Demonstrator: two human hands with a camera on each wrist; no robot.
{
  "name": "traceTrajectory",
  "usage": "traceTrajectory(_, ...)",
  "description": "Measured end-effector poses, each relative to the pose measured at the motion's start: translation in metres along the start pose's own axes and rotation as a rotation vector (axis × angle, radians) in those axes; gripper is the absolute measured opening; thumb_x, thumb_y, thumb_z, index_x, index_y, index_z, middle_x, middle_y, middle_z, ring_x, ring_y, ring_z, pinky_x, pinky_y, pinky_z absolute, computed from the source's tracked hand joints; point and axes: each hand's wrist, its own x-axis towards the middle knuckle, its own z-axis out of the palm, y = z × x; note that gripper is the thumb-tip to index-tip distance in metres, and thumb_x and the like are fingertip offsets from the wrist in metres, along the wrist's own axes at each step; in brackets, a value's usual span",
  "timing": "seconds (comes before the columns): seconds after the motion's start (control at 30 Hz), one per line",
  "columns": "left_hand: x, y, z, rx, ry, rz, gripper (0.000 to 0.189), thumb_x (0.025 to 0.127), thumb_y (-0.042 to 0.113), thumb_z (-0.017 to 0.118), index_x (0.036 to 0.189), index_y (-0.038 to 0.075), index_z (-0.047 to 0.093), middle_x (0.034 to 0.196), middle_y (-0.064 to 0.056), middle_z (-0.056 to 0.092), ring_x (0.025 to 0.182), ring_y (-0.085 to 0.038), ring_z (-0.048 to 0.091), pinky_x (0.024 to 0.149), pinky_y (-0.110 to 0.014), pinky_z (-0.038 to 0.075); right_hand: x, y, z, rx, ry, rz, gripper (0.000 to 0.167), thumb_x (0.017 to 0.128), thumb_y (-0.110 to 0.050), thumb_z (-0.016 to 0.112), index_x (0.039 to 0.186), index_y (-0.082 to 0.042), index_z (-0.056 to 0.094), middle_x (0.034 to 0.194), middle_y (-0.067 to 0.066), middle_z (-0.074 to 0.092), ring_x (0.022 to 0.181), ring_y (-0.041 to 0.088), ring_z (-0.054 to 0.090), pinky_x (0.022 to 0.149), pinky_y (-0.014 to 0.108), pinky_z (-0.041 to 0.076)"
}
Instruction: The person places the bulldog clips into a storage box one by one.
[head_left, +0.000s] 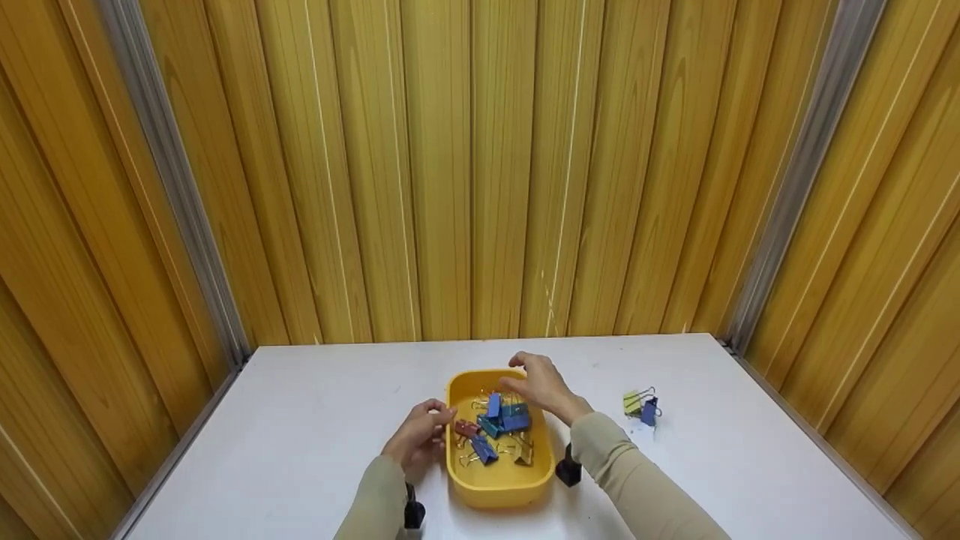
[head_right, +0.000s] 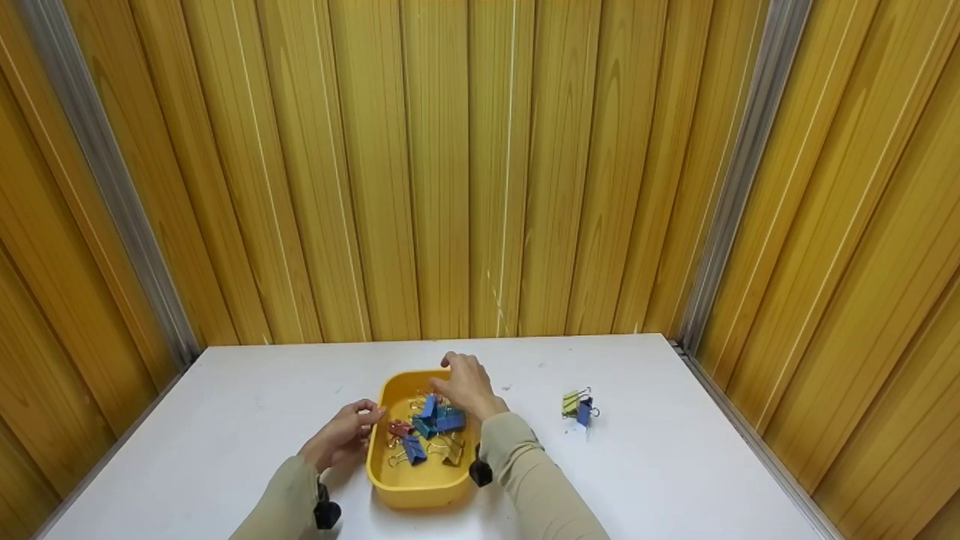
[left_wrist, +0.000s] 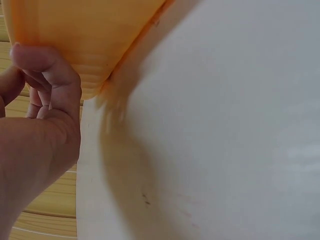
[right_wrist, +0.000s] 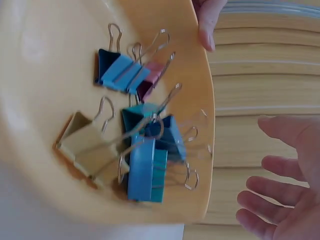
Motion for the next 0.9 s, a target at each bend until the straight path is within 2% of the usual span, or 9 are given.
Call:
traceTrajectory(0.13, 0.000, 0.001, -0.001, 0.010, 0.015, -0.009, 0.021, 0.094, 0.025, 0.062, 0.102, 0.011, 0.049, 0.086, -0.005, 0.059, 0.066, -0.012, 0.053, 0.056, -0.023, 0.043, -0.005, 0.021, -0.012, -0.005, 0.084, -0.009, 0.027, 0.085, -0.019, 0.073, 0.102, 0.001, 0.066, 0.107, 0.020, 0.068, 0.106, 0.038, 0.061, 0.093, 0.051, 0.047)
traceTrajectory(0.23, 0.000, 0.001, -0.001, 0.023, 0.018, -0.018, 0.023, 0.093, 0.027, 0.063, 0.103, 0.011, 0.049, 0.090, -0.007, 0.060, 0.067, -0.013, 0.054, 0.057, -0.023, 0.044, -0.011, 0.041, -0.023, -0.028, 0.137, 0.020, 0.027, 0.083, -0.017, 0.073, 0.102, 0.002, 0.066, 0.107, 0.021, 0.066, 0.107, 0.040, 0.059, 0.094, 0.052, 0.045)
traceTrajectory(0.5, -0.001, 0.002, -0.002, -0.001, 0.013, -0.040, 0.024, 0.094, 0.026, 0.061, 0.106, 0.010, 0.049, 0.092, -0.007, 0.059, 0.070, -0.014, 0.054, 0.059, -0.023, 0.044, -0.031, 0.092, -0.059, -0.170, 0.242, 0.178, 0.054, 0.081, -0.025, 0.074, 0.122, 0.006, 0.057, 0.128, 0.028, 0.054, 0.118, 0.045, 0.048, 0.099, 0.057, 0.037)
traceTrajectory(0.73, -0.002, 0.002, -0.002, -0.002, 0.010, -0.029, 0.023, 0.094, 0.024, 0.062, 0.104, 0.009, 0.048, 0.082, -0.003, 0.056, 0.060, -0.010, 0.052, 0.053, -0.021, 0.043, -0.050, 0.127, -0.084, -0.197, 0.215, 0.382, 0.071, 0.087, -0.030, 0.067, 0.136, 0.014, 0.040, 0.133, 0.037, 0.044, 0.121, 0.051, 0.041, 0.100, 0.061, 0.034)
traceTrajectory(0.9, -0.003, 0.004, -0.003, -0.006, 0.034, -0.061, 0.026, 0.094, 0.026, 0.062, 0.109, 0.010, 0.049, 0.089, -0.006, 0.058, 0.065, -0.013, 0.053, 0.056, -0.022, 0.044, -0.063, 0.145, -0.094, -0.176, 0.118, 0.515, 0.065, 0.096, -0.026, 0.052, 0.138, 0.017, 0.030, 0.132, 0.041, 0.043, 0.120, 0.054, 0.044, 0.099, 0.060, 0.038)
